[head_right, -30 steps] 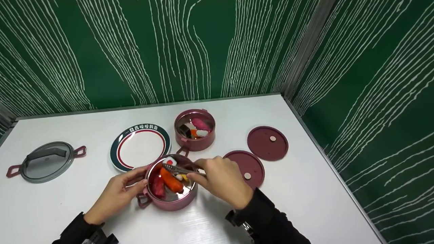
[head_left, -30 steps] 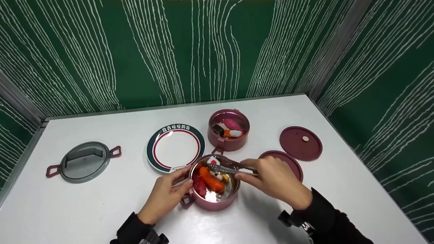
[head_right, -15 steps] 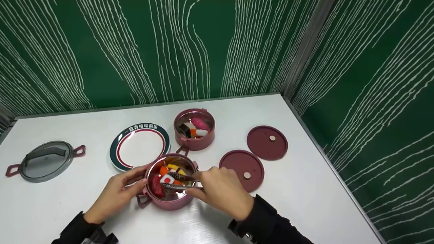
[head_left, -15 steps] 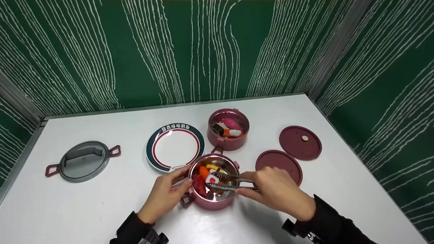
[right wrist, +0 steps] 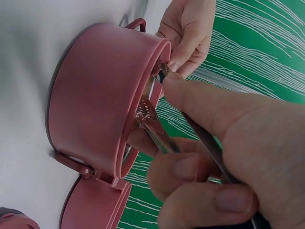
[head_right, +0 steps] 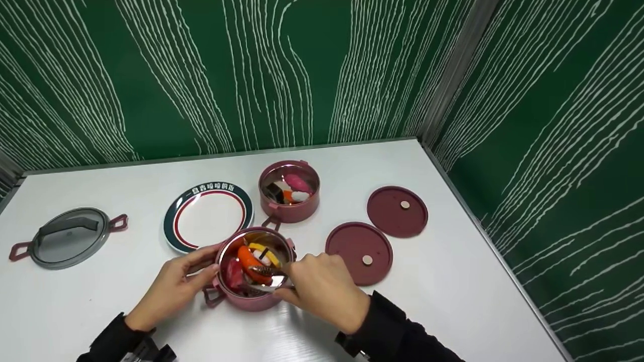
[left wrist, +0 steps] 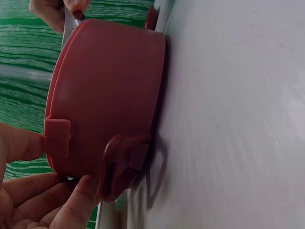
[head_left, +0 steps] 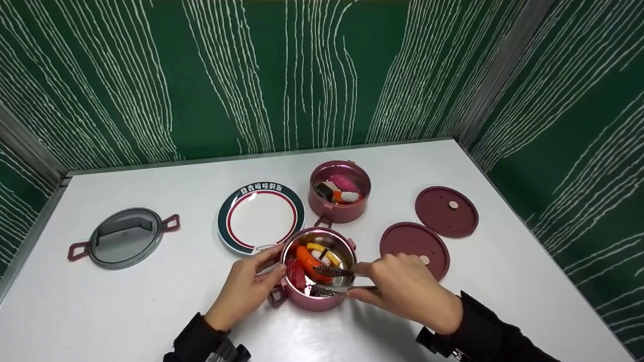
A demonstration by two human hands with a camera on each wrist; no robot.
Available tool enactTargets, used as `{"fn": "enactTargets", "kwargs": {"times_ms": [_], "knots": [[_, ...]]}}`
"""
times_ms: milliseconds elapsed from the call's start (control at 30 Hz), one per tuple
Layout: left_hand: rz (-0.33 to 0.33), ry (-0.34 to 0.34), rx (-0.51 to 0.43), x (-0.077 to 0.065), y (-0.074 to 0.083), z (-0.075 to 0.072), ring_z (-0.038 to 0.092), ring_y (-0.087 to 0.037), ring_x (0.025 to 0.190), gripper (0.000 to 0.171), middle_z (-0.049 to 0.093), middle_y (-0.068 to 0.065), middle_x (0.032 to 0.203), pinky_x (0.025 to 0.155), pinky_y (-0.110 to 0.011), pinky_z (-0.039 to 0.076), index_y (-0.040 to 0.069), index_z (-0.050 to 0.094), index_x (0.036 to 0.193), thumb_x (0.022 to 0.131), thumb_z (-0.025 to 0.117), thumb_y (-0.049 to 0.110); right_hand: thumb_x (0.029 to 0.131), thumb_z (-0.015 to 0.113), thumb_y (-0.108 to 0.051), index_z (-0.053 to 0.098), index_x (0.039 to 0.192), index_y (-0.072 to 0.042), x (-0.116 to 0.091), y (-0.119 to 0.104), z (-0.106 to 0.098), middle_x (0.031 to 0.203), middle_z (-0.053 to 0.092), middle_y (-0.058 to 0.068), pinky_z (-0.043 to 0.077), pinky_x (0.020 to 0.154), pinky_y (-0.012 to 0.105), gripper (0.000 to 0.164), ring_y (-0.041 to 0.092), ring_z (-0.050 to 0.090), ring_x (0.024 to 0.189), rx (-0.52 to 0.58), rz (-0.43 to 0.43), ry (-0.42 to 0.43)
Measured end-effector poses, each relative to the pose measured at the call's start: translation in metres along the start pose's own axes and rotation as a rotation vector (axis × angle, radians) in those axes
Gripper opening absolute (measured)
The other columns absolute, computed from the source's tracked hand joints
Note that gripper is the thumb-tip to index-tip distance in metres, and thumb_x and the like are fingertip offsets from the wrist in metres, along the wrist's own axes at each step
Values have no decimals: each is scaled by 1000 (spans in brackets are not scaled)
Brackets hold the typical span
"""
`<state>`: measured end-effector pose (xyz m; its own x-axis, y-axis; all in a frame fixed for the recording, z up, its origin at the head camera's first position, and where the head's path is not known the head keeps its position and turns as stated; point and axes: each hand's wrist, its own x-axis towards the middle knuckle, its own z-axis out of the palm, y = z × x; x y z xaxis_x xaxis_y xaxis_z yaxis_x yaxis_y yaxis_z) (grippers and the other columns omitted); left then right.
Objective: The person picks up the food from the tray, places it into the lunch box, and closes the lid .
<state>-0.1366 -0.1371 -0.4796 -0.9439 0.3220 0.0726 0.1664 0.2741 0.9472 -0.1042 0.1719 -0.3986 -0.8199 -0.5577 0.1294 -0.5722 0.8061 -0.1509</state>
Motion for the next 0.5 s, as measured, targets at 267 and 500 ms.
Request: {"fn": "enactTargets", "kwargs": {"times_ms": [267,500], "knots": [[10,13,-9,0,0,0,65,-41,136,47,62,-26,151,100,-32,60,-3,61,148,104,70,12,95,79,-52,82,111,-27,0,1,-1,67,68,-8,24,40,27,29,8,51,53,23,23,4],[-18,-3,2,1,0,0,63,-40,139,48,60,-24,153,101,-31,59,-1,60,150,105,69,13,100,72,-54,77,122,-18,1,9,-9,64,57,-13,36,46,25,43,2,50,57,107,114,15]]}}
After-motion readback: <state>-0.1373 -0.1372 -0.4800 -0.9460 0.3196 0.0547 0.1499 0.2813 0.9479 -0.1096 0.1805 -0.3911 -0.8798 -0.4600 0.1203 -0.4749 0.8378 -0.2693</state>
